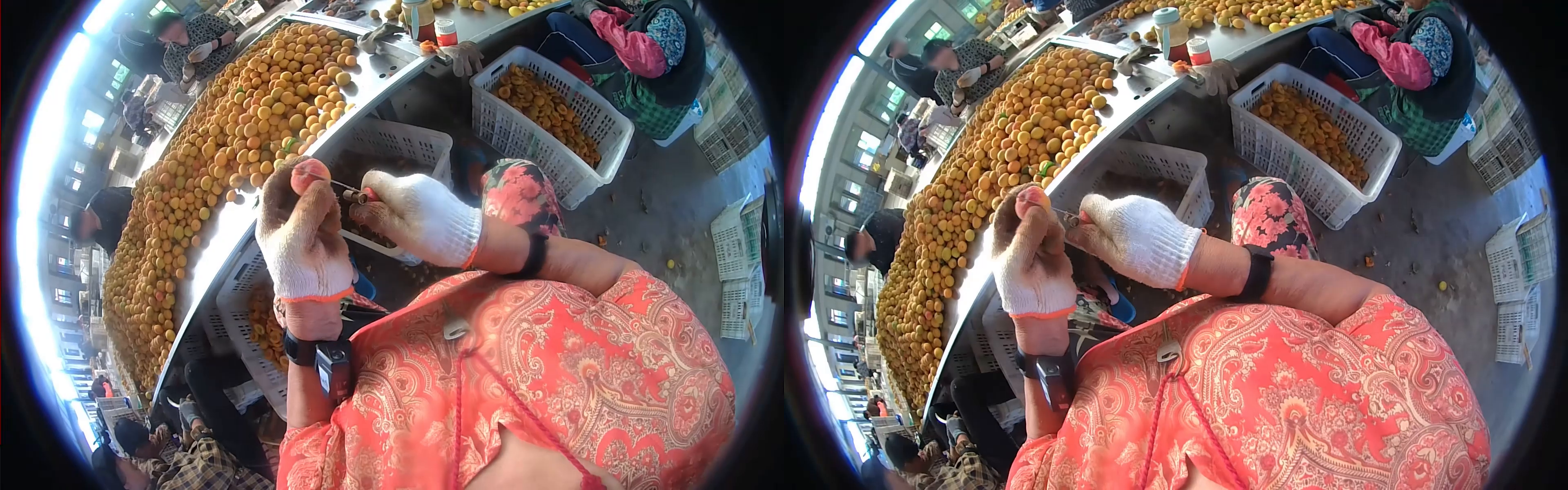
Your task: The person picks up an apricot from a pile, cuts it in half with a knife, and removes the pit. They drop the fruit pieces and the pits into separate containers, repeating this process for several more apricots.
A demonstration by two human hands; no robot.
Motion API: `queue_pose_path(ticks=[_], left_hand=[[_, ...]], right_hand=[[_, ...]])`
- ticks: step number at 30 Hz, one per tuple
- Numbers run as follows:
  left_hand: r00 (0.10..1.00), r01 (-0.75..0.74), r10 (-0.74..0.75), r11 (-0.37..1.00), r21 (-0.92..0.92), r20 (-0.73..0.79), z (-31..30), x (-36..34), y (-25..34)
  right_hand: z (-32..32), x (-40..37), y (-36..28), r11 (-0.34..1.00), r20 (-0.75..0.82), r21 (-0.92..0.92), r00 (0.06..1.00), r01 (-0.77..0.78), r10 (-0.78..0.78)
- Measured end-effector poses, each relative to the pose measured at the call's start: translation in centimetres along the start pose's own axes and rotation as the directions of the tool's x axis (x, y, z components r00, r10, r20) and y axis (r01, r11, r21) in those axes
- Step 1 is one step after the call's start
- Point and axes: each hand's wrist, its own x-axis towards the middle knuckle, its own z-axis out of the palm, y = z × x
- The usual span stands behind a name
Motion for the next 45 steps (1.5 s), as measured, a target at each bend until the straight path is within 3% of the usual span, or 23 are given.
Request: queue_pose_path(ticks=[5, 8, 12, 14, 16, 18, 21, 22, 23, 24, 27, 28, 30, 31, 33, 36, 38, 39, 40, 42, 45], left_hand=[[0.992, -0.01, 0.012, 1.0, -0.017, 0.125, 0.0, 0.2, 0.2], [0.997, 0.059, -0.051, 0.991, -0.124, 0.063, 0.1, 0.1, -0.8], [0.998, 0.032, -0.032, 0.999, 0.003, 0.053, -0.4, 0.5, -1.8], [0.991, 0.012, -0.011, 1.0, -0.011, 0.137, -0.8, 0.9, -2.8], [0.992, 0.028, -0.02, 0.998, -0.063, 0.125, -0.6, 1.3, -3.5], [0.991, 0.13, -0.13, 0.975, -0.179, 0.008, -0.2, 1.3, -3.7], [0.998, 0.066, -0.067, 0.983, -0.17, 0.002, 0.3, 1.5, -4.2], [0.998, 0.064, -0.065, 0.983, -0.17, 0.002, 0.2, 1.9, -4.4], [1.0, -0.024, 0.025, 0.994, -0.108, 0.013, 0.1, 2.3, -4.8], [0.993, -0.112, 0.114, 0.993, -0.046, 0.031, 0.1, 2.5, -4.9], [0.998, -0.045, 0.053, 0.981, -0.187, 0.036, 1.1, 1.8, -4.9], [0.998, -0.044, 0.051, 0.981, -0.188, 0.036, 1.2, 1.7, -5.1], [0.978, 0.172, -0.199, 0.939, -0.299, -0.061, 1.6, 1.6, -5.4], [0.956, 0.207, -0.269, 0.902, -0.379, -0.117, 1.2, 2.1, -6.1], [0.959, 0.237, -0.276, 0.909, -0.342, -0.069, 1.3, 1.6, -6.0], [0.966, 0.255, -0.256, 0.941, -0.222, 0.022, 1.3, 1.0, -5.1], [0.993, 0.045, -0.048, 0.998, 0.035, 0.104, 1.4, 1.0, -4.8], [0.994, -0.015, 0.01, 0.999, 0.039, 0.113, 1.3, 0.9, -5.2], [0.994, -0.012, 0.007, 0.999, 0.04, 0.108, 1.0, 1.0, -5.1], [0.982, 0.187, -0.187, 0.982, -0.031, 0.009, 0.7, 1.6, -4.8], [0.96, 0.232, -0.253, 0.958, -0.167, -0.117, 1.1, 2.3, -6.0]], right_hand=[[0.6, -0.2, 0.2, 0.999, 0.008, -0.007, 0.999, -0.036, 0.036], [1.1, 0.1, 0.4, 0.998, 0.031, -0.029, 0.998, -0.056, 0.057], [1.7, 0.2, 1.0, 0.995, 0.015, -0.068, 0.997, -0.079, 0.08], [1.5, 0.4, 0.7, 0.984, 0.055, -0.092, 0.986, -0.151, 0.156], [1.8, 0.4, 1.2, 0.986, 0.034, -0.08, 0.988, -0.145, 0.149], [1.8, 0.4, 1.4, 0.987, 0.017, -0.069, 0.989, -0.143, 0.144], [1.9, 0.6, 1.6, 0.98, 0.049, -0.015, 0.979, -0.197, 0.198], [2.2, 0.6, 1.9, 0.979, 0.043, 0.124, 0.987, -0.162, 0.157], [2.3, 0.6, 2.0, 0.958, 0.03, 0.261, 0.992, -0.123, 0.119], [2.2, 0.5, 2.0, 0.958, 0.03, 0.26, 0.992, -0.122, 0.119], [2.0, 0.3, 1.8, 0.956, 0.012, 0.284, 0.998, -0.067, 0.066], [2.1, 0.4, 2.0, 0.973, -0.005, 0.214, 0.996, -0.087, 0.091], [2.5, 0.3, 2.4, 0.982, -0.025, 0.145, 0.992, -0.119, 0.124], [2.7, 0.2, 2.6, 0.99, -0.046, 0.062, 0.99, -0.128, 0.131], [2.5, 0.1, 2.8, 0.987, -0.053, -0.111, 0.993, -0.115, 0.109], [2.2, -0.1, 2.9, 0.989, -0.114, -0.108, 0.989, -0.104, 0.092], [1.6, 0.0, 2.3, 0.991, -0.134, -0.052, 0.984, -0.124, 0.116], [1.5, -0.1, 2.4, 0.992, -0.11, -0.062, 0.988, -0.114, 0.106], [1.5, -0.1, 2.4, 0.992, -0.083, -0.072, 0.992, -0.101, 0.095], [1.6, -0.2, 2.6, 0.991, -0.085, -0.094, 0.992, -0.1, 0.092], [1.6, -0.1, 2.7, 0.987, -0.093, -0.091, 0.988, -0.135, 0.126]])
